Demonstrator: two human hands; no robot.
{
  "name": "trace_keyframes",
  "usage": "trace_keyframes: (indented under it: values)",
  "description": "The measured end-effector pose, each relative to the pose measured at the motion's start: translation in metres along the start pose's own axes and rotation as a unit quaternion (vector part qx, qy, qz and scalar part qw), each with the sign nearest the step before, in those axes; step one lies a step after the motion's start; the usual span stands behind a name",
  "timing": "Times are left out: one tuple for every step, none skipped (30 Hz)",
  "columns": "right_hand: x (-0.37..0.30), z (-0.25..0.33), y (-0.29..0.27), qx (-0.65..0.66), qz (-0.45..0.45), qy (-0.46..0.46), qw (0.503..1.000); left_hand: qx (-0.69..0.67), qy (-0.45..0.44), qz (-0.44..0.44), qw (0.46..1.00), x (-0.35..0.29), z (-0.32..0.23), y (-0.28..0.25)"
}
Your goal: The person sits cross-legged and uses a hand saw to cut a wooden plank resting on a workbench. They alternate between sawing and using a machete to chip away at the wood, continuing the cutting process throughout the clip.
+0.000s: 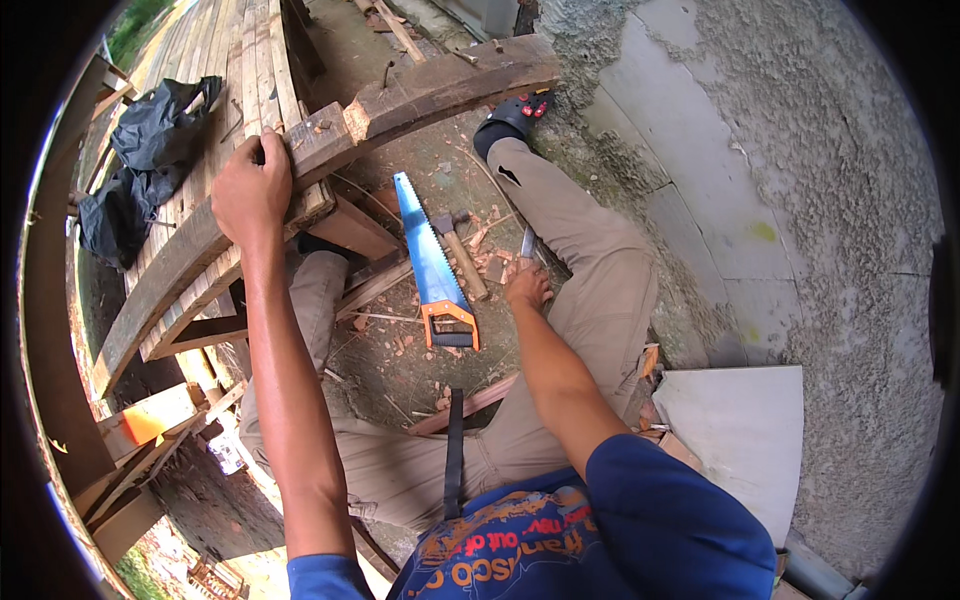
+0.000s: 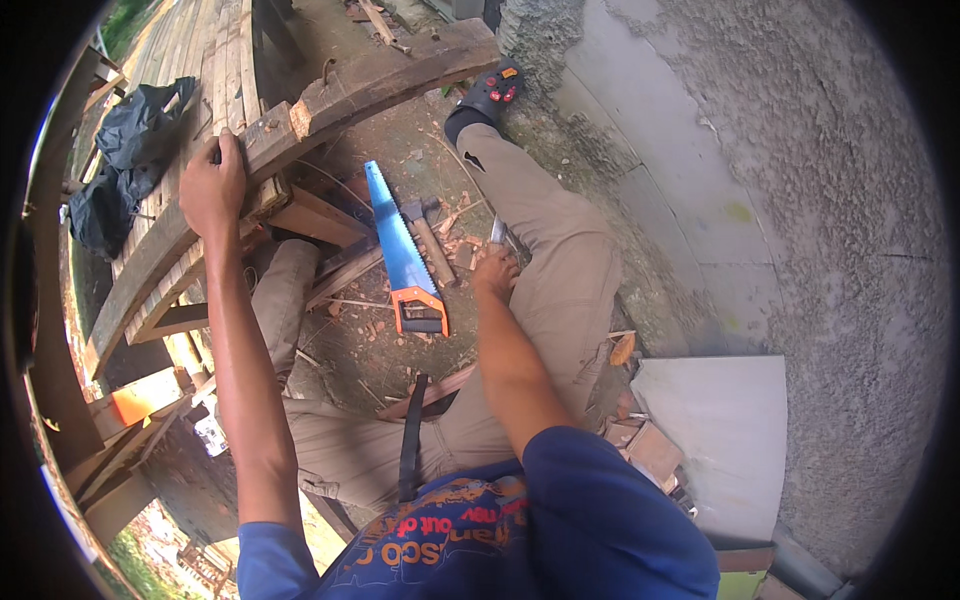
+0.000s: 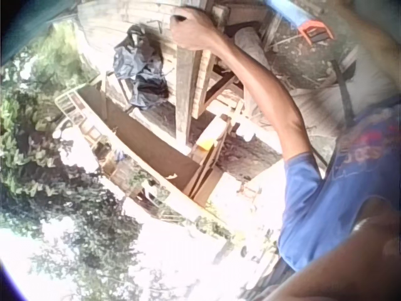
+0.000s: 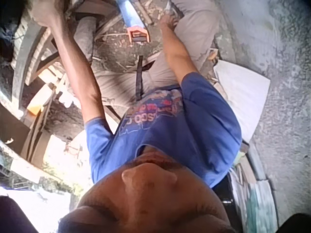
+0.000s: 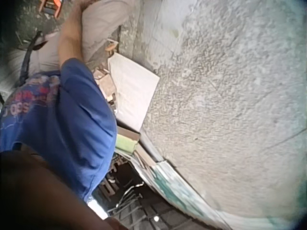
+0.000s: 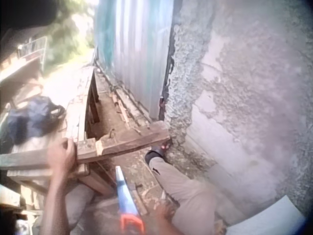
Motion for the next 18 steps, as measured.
trace_keyframes:
  values:
    - [0.002,-0.008,0.001,0.014,-0.003,0.016,1.000,-0.001,0.003,0.016,1.000,-0.001,0.000,0.004]
    - [0.003,-0.007,0.004,0.014,0.010,0.009,1.000,-0.004,0.005,0.010,1.000,-0.001,0.000,0.002]
    - [0.003,-0.007,0.007,0.014,0.023,0.001,1.000,-0.006,0.007,0.004,1.000,-0.002,-0.001,0.001]
    - [0.004,-0.005,0.009,0.013,0.037,-0.007,0.999,-0.008,0.008,-0.002,1.000,-0.003,-0.001,-0.001]
    - [0.001,0.002,0.014,0.046,0.074,-0.002,0.996,-0.001,0.007,-0.005,1.000,-0.003,0.004,-0.002]
    - [-0.003,0.009,0.019,0.077,0.112,0.003,0.991,0.008,0.004,-0.009,1.000,-0.003,0.009,-0.002]
    - [-0.008,0.016,0.024,0.106,0.151,0.008,0.983,0.017,0.001,-0.013,1.000,-0.003,0.014,-0.004]
    - [-0.002,0.019,0.026,0.111,0.133,-0.012,0.985,0.011,0.001,-0.011,1.000,-0.002,0.007,-0.005]
    - [0.011,0.013,0.034,0.121,0.110,-0.026,0.986,-0.006,0.006,0.002,1.000,-0.002,-0.008,-0.001]
    - [0.015,0.019,0.040,0.128,0.092,-0.049,0.986,-0.014,0.006,0.010,1.000,-0.001,-0.015,-0.001]
    - [-0.010,0.040,0.036,0.129,0.109,-0.050,0.984,-0.008,0.004,-0.007,1.000,-0.004,-0.001,-0.005]
    - [-0.014,0.048,0.036,0.146,0.113,-0.066,0.981,-0.022,0.017,-0.021,0.999,-0.004,-0.005,-0.006]
    - [-0.019,0.052,0.035,0.165,0.116,-0.081,0.976,-0.022,0.025,-0.015,0.999,-0.003,-0.007,-0.006]
    - [-0.022,0.058,0.030,0.182,0.113,-0.096,0.972,-0.027,0.032,-0.011,0.999,-0.002,-0.011,-0.005]
    - [-0.028,0.062,0.021,0.226,0.091,-0.086,0.966,-0.036,0.024,0.006,0.999,-0.003,-0.014,-0.004]
    - [-0.036,0.064,0.012,0.271,0.068,-0.074,0.957,-0.041,0.033,0.002,0.999,-0.002,-0.019,-0.007]
    - [-0.050,0.064,0.001,0.312,0.048,-0.063,0.947,-0.042,0.045,-0.007,0.998,-0.003,-0.020,-0.009]
    - [-0.081,0.072,0.000,0.474,0.148,-0.018,0.868,-0.034,0.049,-0.017,0.998,-0.004,-0.009,-0.011]
Point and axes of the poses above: each hand's wrist, its own x-axis towards the middle knuckle, its own y-axis out of the palm, z = x × y, the point moved 9 cm from there along x, towards the middle knuckle, and after that the axes turned 3 degrees about z, right-handed, at the moved point
